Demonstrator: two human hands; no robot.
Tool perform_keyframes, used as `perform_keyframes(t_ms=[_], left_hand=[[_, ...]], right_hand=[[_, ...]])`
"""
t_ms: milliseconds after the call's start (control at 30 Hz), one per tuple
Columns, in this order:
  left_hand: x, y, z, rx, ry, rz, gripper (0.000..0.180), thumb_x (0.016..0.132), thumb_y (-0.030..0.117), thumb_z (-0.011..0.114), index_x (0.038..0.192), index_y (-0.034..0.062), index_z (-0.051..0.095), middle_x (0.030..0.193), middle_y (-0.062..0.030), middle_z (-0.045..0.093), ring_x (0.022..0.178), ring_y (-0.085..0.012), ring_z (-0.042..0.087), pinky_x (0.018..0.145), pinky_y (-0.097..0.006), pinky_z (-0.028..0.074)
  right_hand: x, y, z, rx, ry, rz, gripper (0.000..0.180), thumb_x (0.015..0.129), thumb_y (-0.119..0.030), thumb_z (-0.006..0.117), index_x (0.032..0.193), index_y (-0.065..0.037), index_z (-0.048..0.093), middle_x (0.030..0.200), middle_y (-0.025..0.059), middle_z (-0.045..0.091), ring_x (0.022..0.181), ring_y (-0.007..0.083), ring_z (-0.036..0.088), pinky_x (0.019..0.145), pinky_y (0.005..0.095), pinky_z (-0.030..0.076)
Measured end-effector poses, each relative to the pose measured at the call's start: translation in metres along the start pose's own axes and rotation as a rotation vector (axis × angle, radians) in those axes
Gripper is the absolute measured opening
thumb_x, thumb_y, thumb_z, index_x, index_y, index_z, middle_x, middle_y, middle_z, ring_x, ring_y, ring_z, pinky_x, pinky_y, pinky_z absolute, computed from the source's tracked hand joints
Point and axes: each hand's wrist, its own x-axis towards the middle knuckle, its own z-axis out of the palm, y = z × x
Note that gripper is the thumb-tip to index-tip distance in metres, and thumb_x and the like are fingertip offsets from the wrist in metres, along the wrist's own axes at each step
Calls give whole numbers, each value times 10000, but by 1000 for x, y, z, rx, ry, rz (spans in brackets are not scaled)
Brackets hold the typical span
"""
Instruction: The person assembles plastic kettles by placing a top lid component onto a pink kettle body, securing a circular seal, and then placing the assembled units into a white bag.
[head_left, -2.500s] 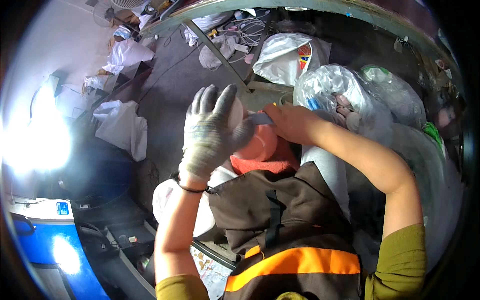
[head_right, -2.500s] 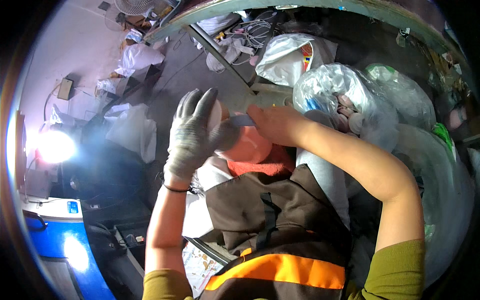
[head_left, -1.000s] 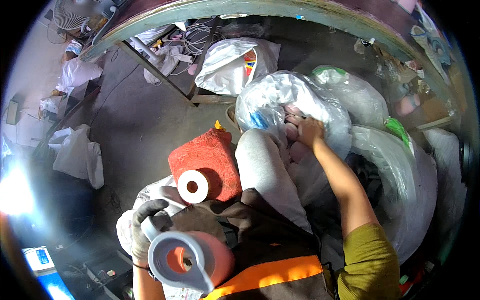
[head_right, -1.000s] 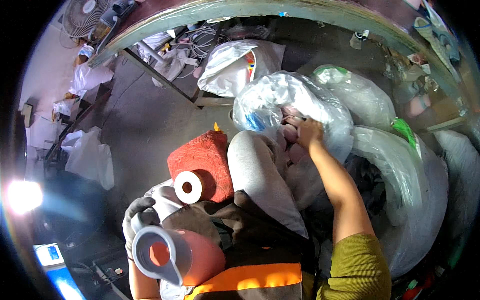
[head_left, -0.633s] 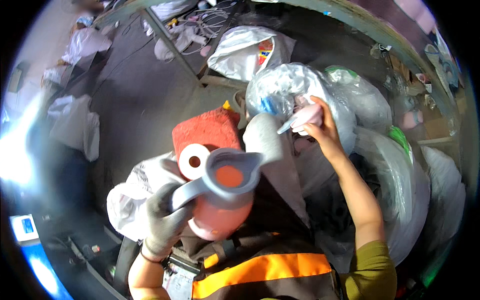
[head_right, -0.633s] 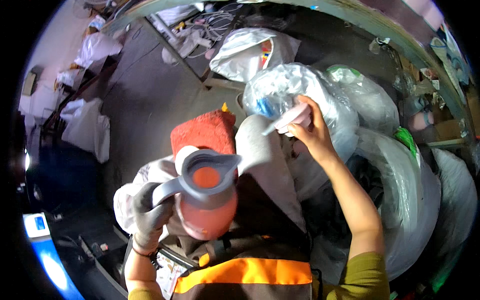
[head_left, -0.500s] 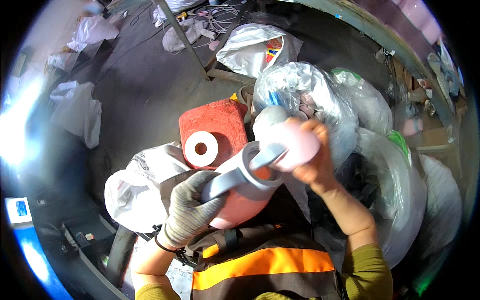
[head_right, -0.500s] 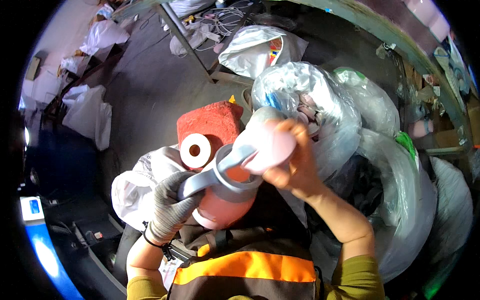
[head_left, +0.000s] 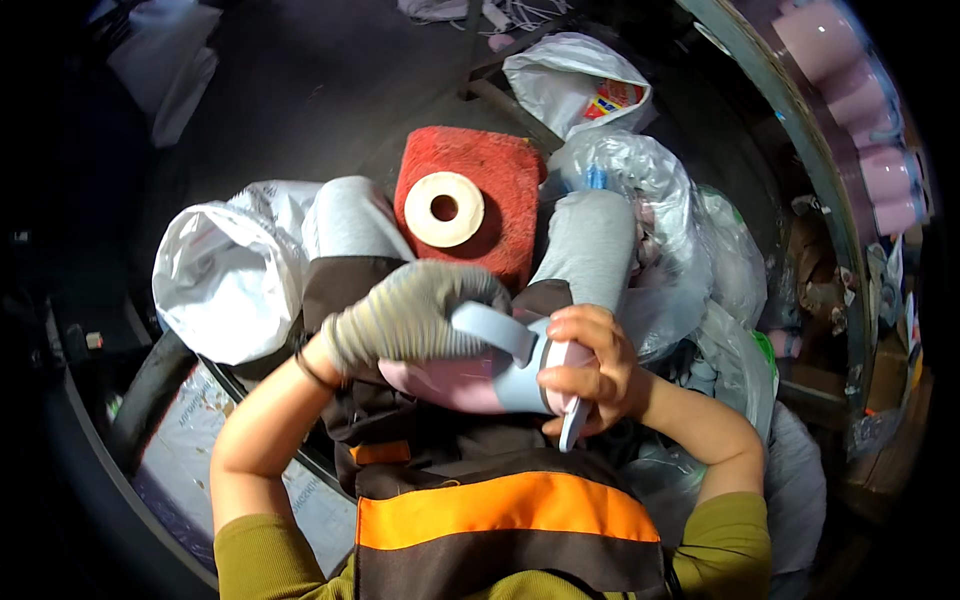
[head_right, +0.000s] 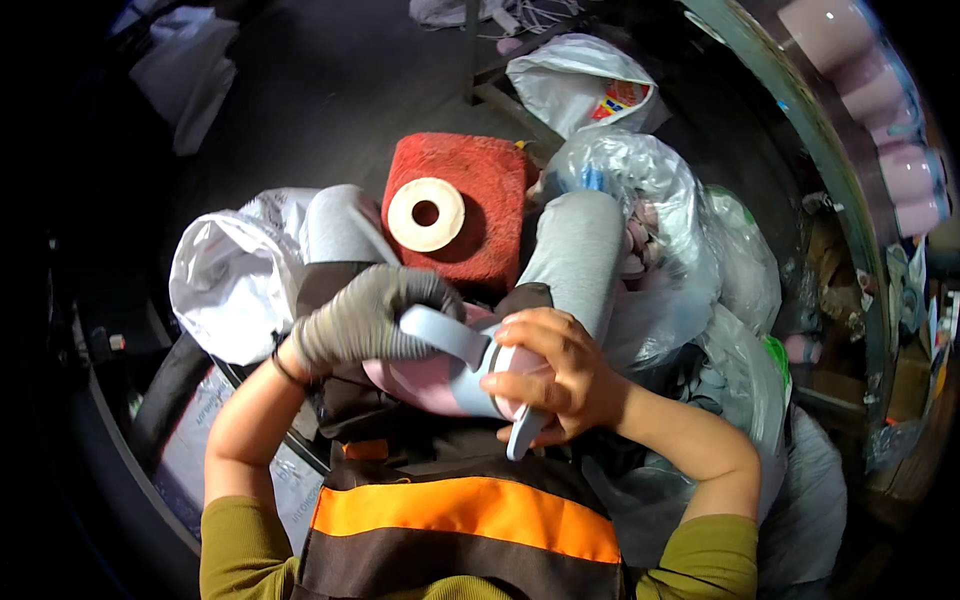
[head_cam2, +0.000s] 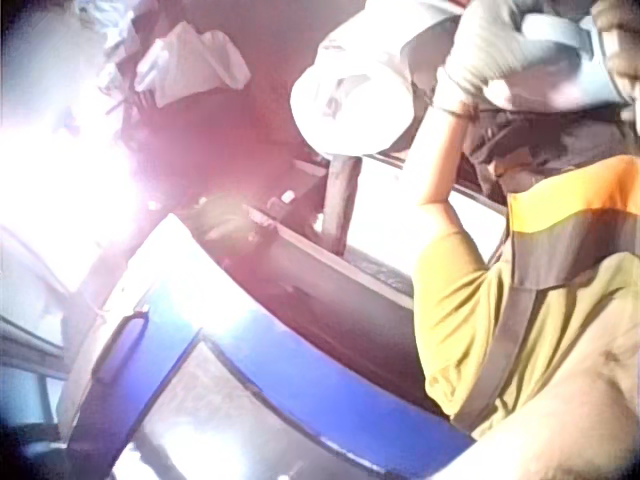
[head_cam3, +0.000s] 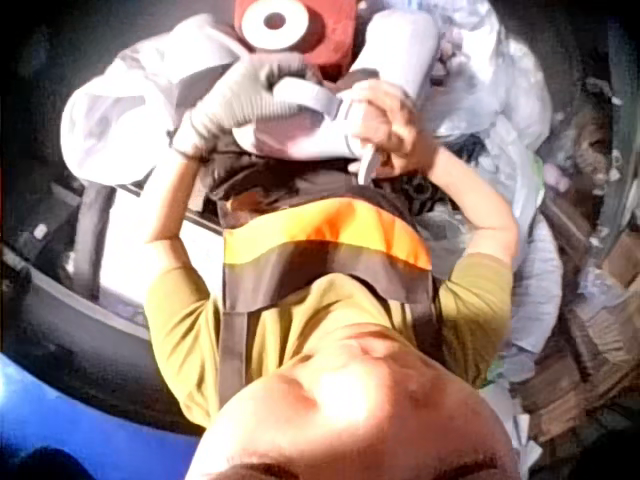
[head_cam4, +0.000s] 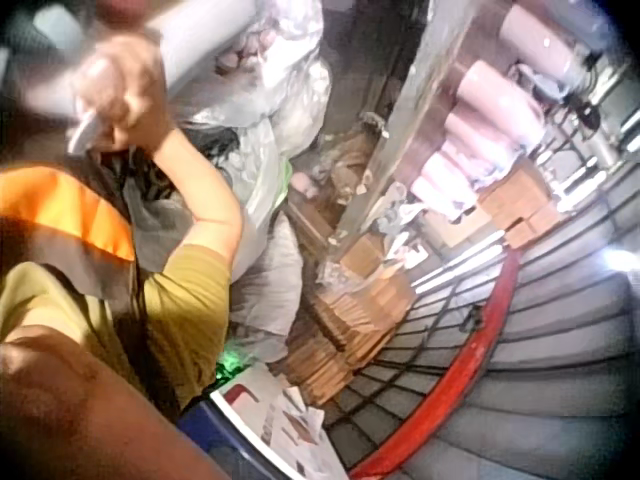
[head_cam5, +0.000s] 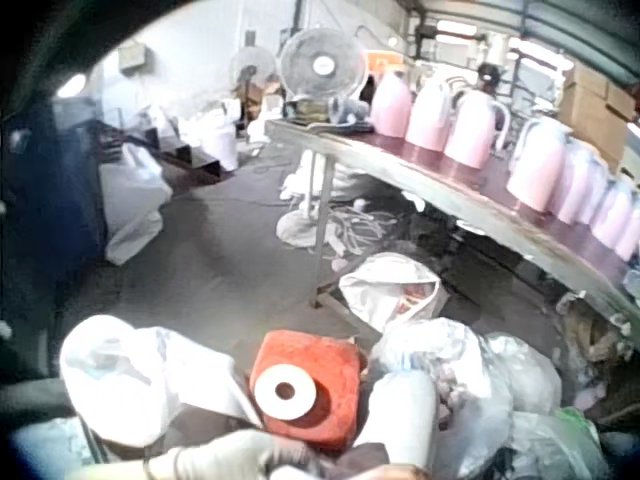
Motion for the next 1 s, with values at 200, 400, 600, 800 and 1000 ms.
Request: perform_keyframes(t_ms=[200,400,600,800,1000], left_hand=[[-8,-1,56,435,157,63,371,825,287,682,1076,28,595,834,-138,661,777,-249,656,719,-355,518],[-20,4,47,288,15,57,299,853,298,706,937,25,617,673,-98,615,551,-269,599,538,-346,464],[-29,10,-44,-280,-263,-262,244,822,222,756,916,10,679,639,32,581,505,-43,502,451,-225,407],[-25,-8,102,501,218,282,340,882,247,616,1135,28,552,765,-104,590,618,-247,615,553,-344,491],[-20,22,-18,323,366,129,247,804,138,699,1014,16,652,874,-110,664,831,-265,661,750,-324,521]], right_hand=[[1,30,16,149,191,651,468,819,-300,679,1198,-50,564,1254,180,511,1082,328,566,933,411,452],[17,23,-3,154,31,589,894,906,-548,543,1471,50,195,1517,245,245,1402,368,274,1146,405,198],[53,13,-23,-268,-218,-140,786,822,-719,478,1263,-75,568,1318,196,536,1279,345,469,1109,500,252],[35,46,16,209,173,907,477,955,-347,526,1272,9,536,1168,178,628,1098,243,589,951,325,435],[21,3,-22,-43,-129,491,862,855,-608,572,1434,-5,362,1429,248,410,1316,382,422,1068,445,328]])
